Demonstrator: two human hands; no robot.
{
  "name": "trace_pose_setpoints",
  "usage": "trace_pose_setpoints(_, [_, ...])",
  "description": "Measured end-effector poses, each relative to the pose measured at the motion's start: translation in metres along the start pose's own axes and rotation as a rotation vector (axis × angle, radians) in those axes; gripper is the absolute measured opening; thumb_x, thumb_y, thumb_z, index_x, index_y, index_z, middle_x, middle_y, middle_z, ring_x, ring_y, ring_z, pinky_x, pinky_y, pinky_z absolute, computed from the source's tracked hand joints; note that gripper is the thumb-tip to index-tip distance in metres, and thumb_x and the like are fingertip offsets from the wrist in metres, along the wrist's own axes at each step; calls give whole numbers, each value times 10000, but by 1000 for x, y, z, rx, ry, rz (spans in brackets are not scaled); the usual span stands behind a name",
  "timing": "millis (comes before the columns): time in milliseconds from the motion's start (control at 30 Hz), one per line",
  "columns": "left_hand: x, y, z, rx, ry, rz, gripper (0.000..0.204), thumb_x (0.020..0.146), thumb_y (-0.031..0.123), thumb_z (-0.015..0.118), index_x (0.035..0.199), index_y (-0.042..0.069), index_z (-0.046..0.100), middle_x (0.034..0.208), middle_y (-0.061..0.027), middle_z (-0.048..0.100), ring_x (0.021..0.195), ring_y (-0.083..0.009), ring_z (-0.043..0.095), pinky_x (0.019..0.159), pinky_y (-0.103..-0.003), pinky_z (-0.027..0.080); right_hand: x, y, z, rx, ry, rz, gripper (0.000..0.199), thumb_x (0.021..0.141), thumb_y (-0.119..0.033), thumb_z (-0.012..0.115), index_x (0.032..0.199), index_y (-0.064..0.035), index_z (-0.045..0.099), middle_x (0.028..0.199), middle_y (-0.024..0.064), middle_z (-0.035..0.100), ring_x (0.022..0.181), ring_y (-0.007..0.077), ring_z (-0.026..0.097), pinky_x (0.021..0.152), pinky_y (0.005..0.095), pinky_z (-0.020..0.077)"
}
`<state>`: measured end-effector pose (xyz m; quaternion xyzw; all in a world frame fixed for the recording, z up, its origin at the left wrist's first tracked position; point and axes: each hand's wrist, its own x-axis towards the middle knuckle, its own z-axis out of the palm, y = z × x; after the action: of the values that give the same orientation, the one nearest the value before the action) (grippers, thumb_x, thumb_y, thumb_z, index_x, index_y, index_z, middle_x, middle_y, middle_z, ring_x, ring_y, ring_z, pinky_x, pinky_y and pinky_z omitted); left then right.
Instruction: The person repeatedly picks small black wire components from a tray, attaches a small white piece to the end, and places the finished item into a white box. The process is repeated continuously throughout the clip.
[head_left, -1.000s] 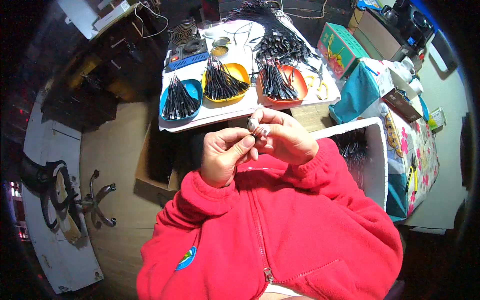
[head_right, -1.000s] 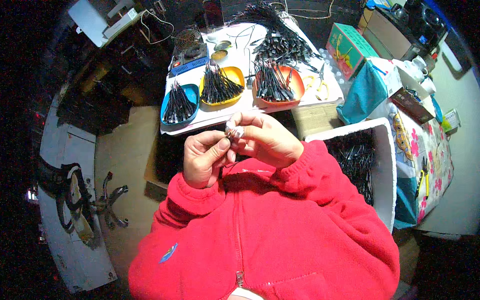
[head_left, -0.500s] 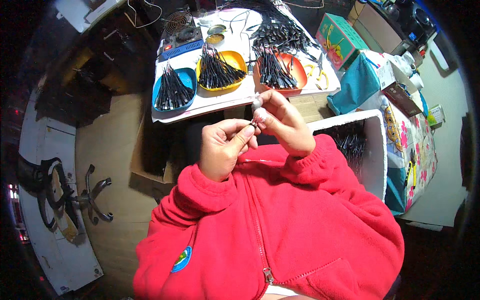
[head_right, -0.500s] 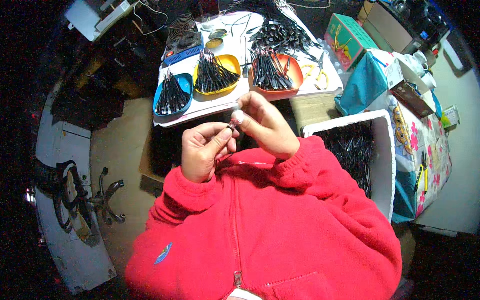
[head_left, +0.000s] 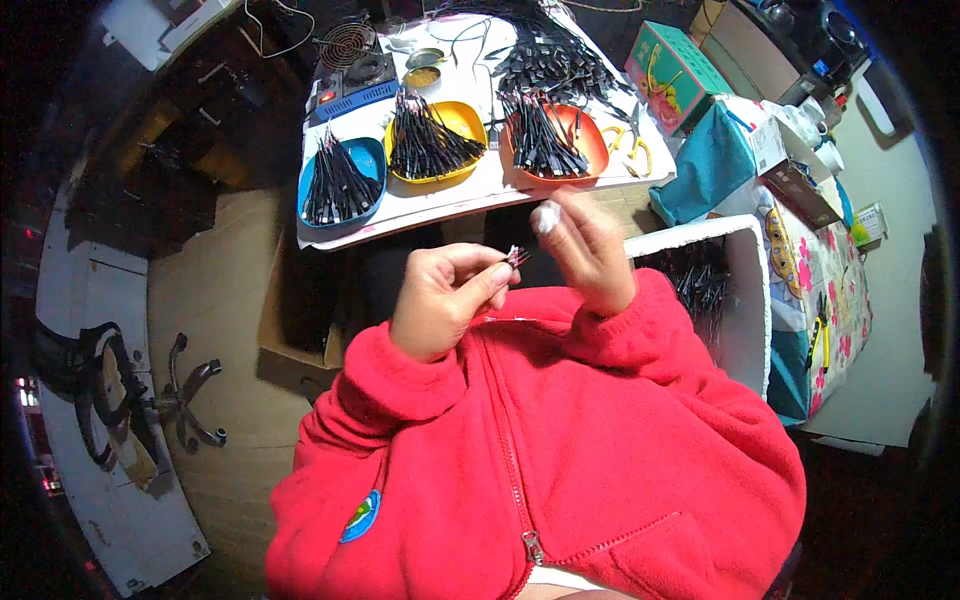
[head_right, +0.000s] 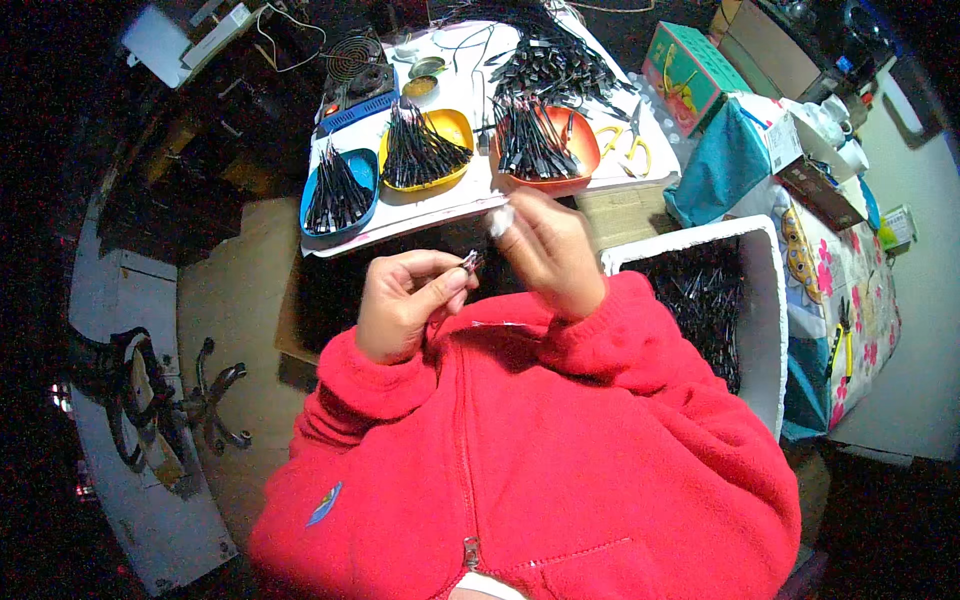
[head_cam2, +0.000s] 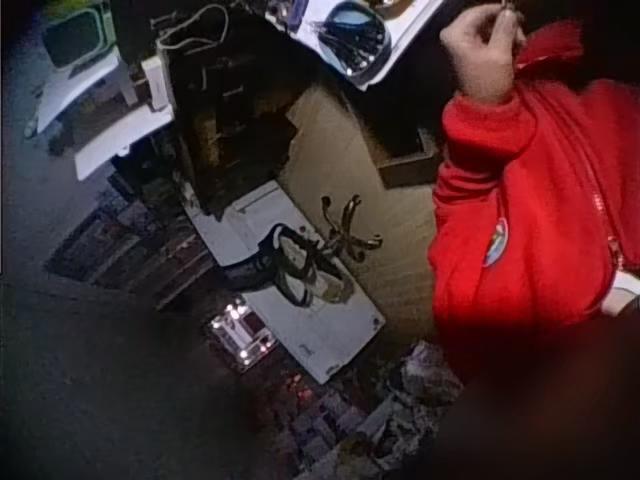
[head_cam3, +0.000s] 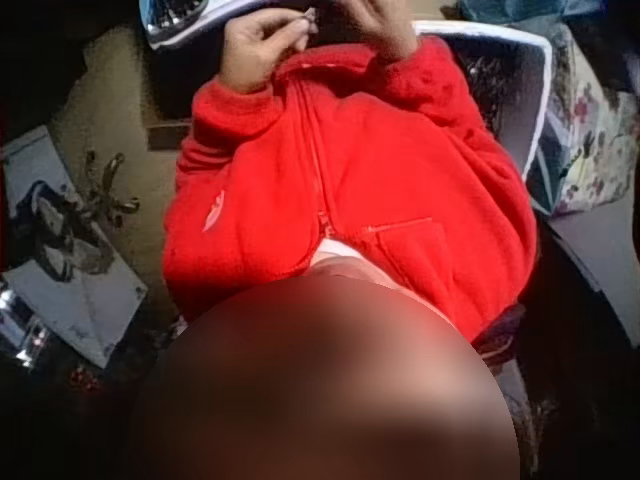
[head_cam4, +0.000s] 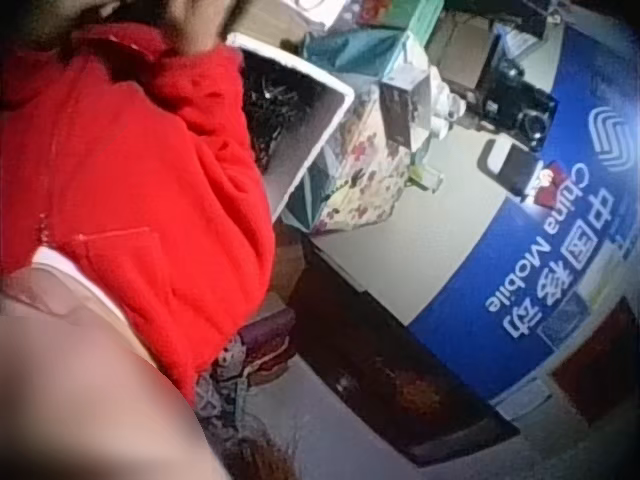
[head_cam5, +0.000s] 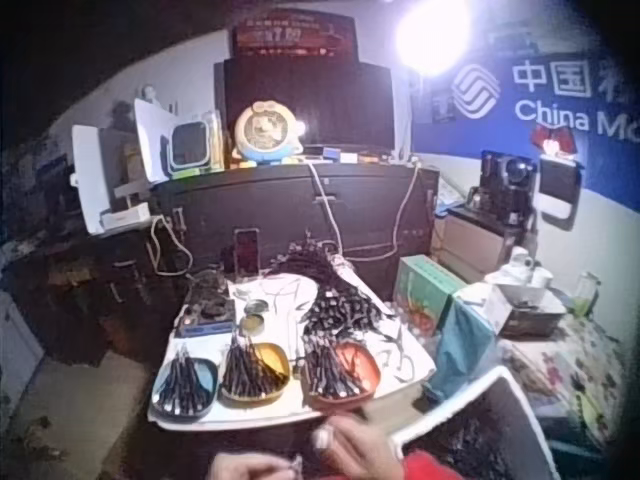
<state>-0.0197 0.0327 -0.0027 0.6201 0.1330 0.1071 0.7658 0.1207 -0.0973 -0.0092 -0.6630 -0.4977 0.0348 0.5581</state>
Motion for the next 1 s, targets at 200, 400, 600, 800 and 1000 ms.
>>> trace_pose_setpoints(200, [-11, 5, -7, -65, -118, -52, 115, 874, 61, 618, 888, -44, 664, 689, -34, 611, 588, -53, 517, 517, -166, 370, -8, -4, -22, -43, -166, -104, 252, 870, -94, 628, 1100, -7, 576, 904, 69, 606, 795, 126, 587, 638, 227, 440])
trace_pose_setpoints(400, [-11, 9, -8, -44, -212, -86, 132, 872, 64, 628, 924, -54, 658, 732, -39, 625, 640, -68, 544, 590, -189, 433, -12, -21, -28, -110, -231, -402, 289, 718, -40, 714, 995, -23, 634, 933, 105, 591, 845, 253, 589, 709, 327, 494])
trace_pose_setpoints(600, [-9, 15, -6, -46, -298, -154, 120, 884, 59, 620, 902, -52, 661, 740, -17, 614, 659, -58, 536, 607, -199, 447, -14, -20, -20, -267, -150, -525, 237, 683, -45, 700, 904, -37, 617, 834, 80, 570, 772, 240, 565, 645, 330, 475])
trace_pose_setpoints(800, [-4, 5, 10, 1024, -42, 816, 108, 788, -34, 596, 893, -41, 618, 674, -80, 560, 590, -180, 570, 529, -259, 450, -26, -2, -10, -119, -127, -205, 141, 813, -52, 630, 920, -28, 543, 779, 55, 523, 722, 215, 514, 644, 319, 437])
trace_pose_setpoints(1000, [3, -4, 5, 1110, -74, 849, 136, 742, -25, 608, 876, -49, 601, 690, -134, 568, 584, -247, 581, 522, -337, 471, -38, 11, 0, 964, -307, 779, 186, 972, -204, 510, 938, -26, 551, 760, -26, 491, 680, 58, 437, 590, 220, 383])
